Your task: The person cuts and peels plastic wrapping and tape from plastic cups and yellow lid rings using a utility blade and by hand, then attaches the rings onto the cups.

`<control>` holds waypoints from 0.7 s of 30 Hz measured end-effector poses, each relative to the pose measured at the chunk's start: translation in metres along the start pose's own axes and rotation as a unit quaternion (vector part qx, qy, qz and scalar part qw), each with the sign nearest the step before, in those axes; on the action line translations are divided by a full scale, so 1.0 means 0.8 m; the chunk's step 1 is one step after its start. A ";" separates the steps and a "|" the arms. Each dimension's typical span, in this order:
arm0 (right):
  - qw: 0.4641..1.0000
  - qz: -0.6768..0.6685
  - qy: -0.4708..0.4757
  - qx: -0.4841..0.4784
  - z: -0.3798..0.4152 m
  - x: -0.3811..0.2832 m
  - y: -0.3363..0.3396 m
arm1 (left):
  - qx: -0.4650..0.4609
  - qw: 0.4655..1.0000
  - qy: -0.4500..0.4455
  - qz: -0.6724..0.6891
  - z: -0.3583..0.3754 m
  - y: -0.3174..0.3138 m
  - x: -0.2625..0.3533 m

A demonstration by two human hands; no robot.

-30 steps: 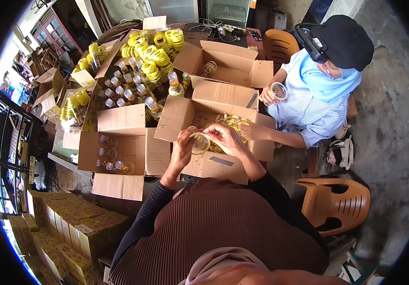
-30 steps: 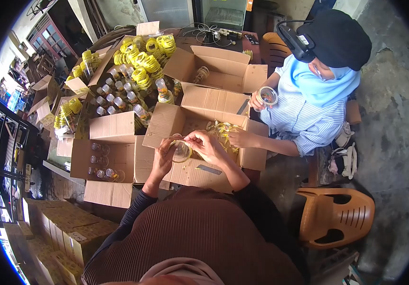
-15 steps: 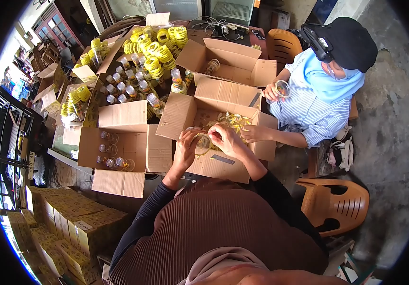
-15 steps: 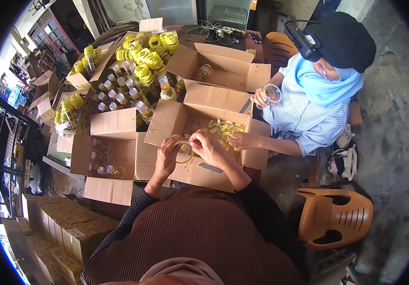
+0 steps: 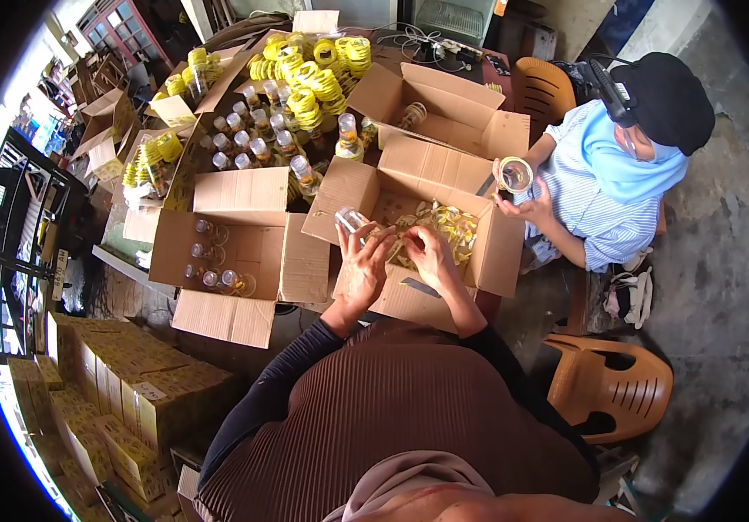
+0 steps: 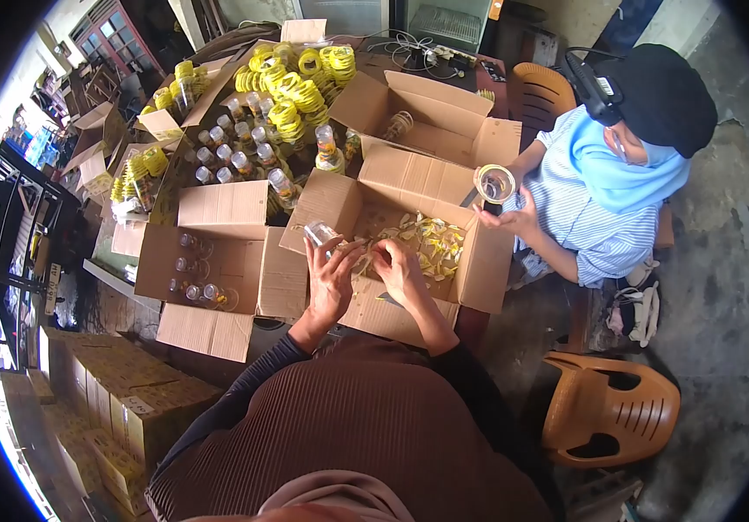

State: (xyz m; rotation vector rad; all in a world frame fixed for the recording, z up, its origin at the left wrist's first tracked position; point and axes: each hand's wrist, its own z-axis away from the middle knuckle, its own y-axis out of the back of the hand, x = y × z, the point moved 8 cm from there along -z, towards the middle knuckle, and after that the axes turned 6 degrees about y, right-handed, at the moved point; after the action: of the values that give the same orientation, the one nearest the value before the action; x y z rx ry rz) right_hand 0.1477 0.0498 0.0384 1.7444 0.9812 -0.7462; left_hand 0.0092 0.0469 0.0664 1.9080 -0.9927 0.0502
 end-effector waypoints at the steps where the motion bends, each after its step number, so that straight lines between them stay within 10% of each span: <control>1: 1.000 0.000 -0.016 -0.001 0.002 0.006 0.000 | -0.001 1.000 0.002 0.000 0.001 -0.001 -0.002; 12: 0.983 0.040 -0.173 -0.056 0.038 0.097 -0.009 | 0.057 0.996 0.027 0.064 -0.022 0.032 0.000; 21: 0.988 -0.147 -0.031 -0.033 0.007 0.010 0.009 | -0.034 0.941 0.167 0.293 -0.021 0.003 -0.031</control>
State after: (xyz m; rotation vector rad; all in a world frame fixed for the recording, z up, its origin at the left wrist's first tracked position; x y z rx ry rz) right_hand 0.1575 0.0450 0.0330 1.5282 1.2227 -0.9377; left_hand -0.0032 0.0741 0.0671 1.4186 -1.2670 0.6565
